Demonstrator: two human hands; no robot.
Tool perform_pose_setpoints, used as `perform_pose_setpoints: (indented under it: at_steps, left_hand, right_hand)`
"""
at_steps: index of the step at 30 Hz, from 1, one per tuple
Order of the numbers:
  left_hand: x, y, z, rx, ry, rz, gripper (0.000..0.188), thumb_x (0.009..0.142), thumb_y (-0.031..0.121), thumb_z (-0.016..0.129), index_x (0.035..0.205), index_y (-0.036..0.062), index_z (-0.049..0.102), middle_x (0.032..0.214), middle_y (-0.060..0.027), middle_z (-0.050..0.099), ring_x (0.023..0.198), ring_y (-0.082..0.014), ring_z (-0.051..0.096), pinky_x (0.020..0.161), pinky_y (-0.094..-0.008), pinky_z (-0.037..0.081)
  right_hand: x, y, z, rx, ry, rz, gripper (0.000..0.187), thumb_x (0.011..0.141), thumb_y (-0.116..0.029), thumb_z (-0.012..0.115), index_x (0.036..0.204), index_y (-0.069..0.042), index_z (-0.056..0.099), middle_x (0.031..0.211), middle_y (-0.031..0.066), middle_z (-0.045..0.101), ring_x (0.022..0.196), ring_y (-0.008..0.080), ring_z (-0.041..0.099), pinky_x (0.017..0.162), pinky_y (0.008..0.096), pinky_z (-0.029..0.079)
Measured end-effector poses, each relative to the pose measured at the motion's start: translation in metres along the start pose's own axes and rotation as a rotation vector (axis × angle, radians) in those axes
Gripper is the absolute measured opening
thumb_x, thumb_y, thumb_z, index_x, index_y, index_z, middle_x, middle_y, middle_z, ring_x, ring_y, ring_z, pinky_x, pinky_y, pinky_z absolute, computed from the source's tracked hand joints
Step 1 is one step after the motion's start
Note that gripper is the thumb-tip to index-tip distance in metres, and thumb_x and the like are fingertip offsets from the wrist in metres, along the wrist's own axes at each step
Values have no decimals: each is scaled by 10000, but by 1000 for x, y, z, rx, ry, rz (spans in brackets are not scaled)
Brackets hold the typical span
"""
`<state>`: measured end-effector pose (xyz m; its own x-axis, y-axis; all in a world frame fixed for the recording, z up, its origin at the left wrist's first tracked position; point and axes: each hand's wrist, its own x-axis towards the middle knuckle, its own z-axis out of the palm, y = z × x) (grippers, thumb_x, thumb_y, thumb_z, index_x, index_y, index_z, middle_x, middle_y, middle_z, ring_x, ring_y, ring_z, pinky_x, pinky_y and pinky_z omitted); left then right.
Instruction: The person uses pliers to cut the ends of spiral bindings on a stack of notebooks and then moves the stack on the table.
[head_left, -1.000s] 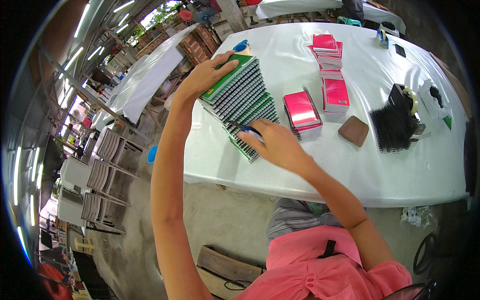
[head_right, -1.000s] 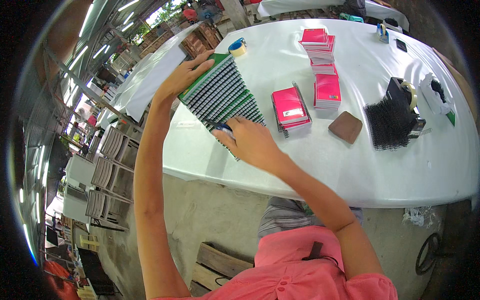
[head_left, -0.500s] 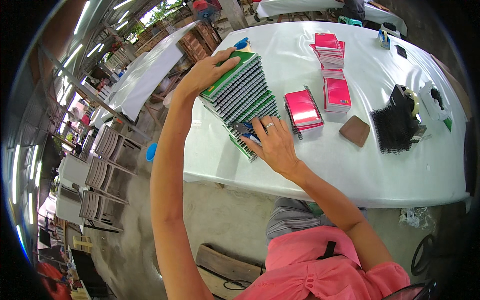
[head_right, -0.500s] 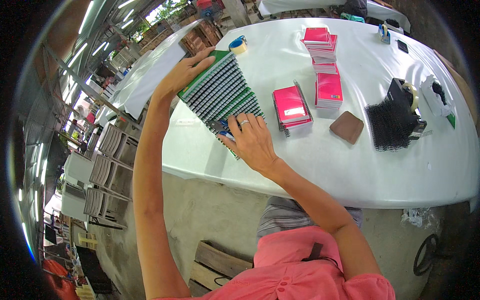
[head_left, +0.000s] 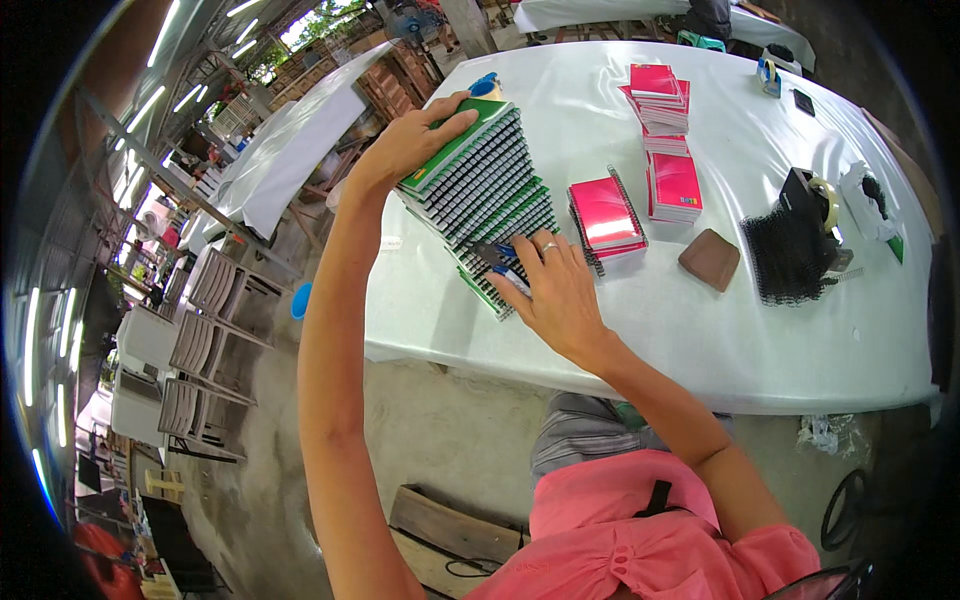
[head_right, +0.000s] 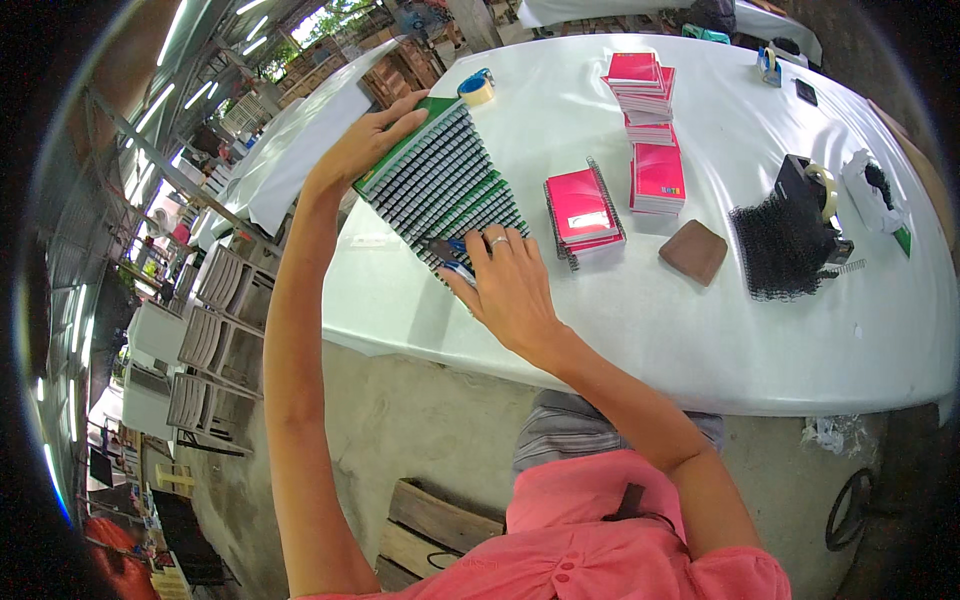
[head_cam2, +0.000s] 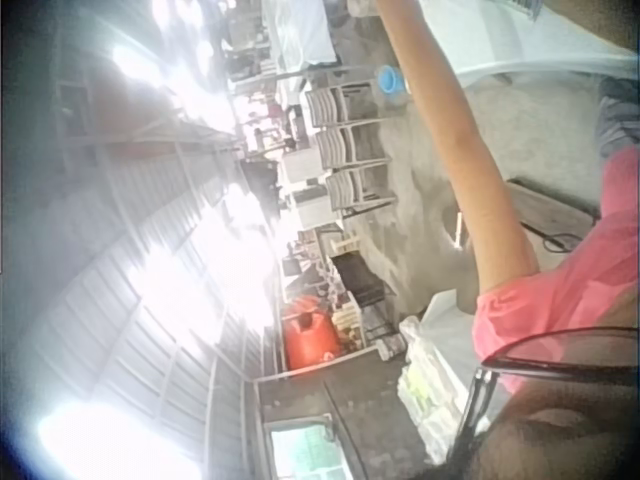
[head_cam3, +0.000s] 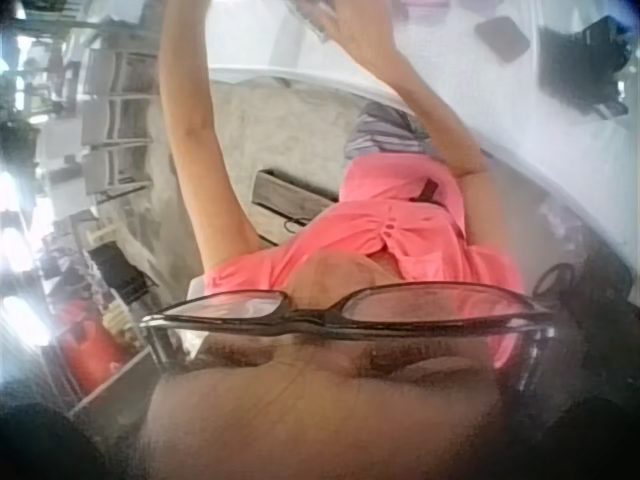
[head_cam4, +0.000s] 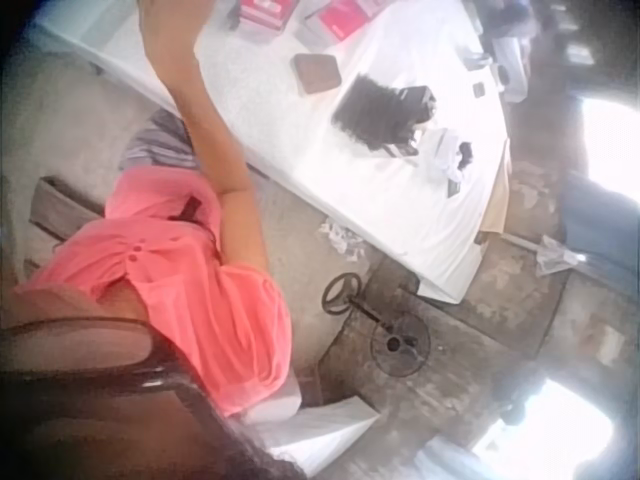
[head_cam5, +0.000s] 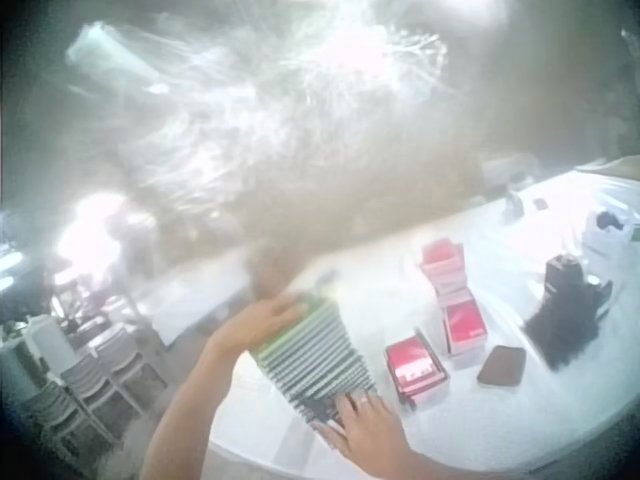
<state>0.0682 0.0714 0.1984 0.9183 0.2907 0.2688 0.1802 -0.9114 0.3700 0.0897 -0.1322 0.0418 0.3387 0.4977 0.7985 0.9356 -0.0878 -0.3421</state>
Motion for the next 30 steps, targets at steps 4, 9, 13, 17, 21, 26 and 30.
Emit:
perform_pose_setpoints:
  at_steps: [4,9,13,17,21,26,30]
  left_hand:
    - [0,-1,2,15,23,23,633,864,560,480,1319,120,499,1307,-140,523,1175,-322,515,994,-356,369]
    - [-1,-4,2,24,29,32,637,868,566,466,1326,123,490,1334,-132,500,1191,-326,501,1004,-365,361]
    - [1,-6,2,34,-1,36,651,869,574,455,1338,124,475,1366,-123,469,1220,-326,475,1021,-366,348]
    - [-1,-4,2,43,10,14,660,866,578,462,1339,119,473,1370,-116,466,1230,-325,465,1030,-360,342]
    - [0,-2,2,-15,-8,6,668,861,581,472,1334,109,479,1369,-116,468,1225,-324,470,1028,-359,343]
    - [-2,-2,1,-14,0,22,682,856,588,477,1332,99,480,1368,-131,466,1224,-320,473,1027,-357,344]
    - [2,-3,3,0,4,10,675,860,581,476,1332,98,479,1362,-141,470,1227,-329,469,1028,-356,342]
  right_hand:
    - [-2,3,10,-13,54,-56,399,782,-322,683,985,9,592,888,118,540,864,252,494,734,361,377]
    - [2,3,11,-118,21,-127,393,767,-319,692,981,-5,593,845,95,526,826,226,502,701,346,374]
    - [5,3,10,-138,60,-168,377,752,-312,702,953,-9,603,809,76,529,775,209,506,671,324,377]
    - [17,-3,-4,31,-261,19,401,823,-370,628,942,12,614,777,116,567,709,225,576,621,360,453]
    - [58,5,-34,556,-977,558,466,898,-420,518,966,31,612,779,170,590,683,270,627,609,424,505]
    - [2,-3,-8,38,-211,32,399,841,-354,613,993,15,603,841,143,568,785,257,570,672,381,445]
    - [-11,4,9,-55,44,-103,404,759,-300,702,1010,-5,587,870,105,516,836,239,481,714,347,364]
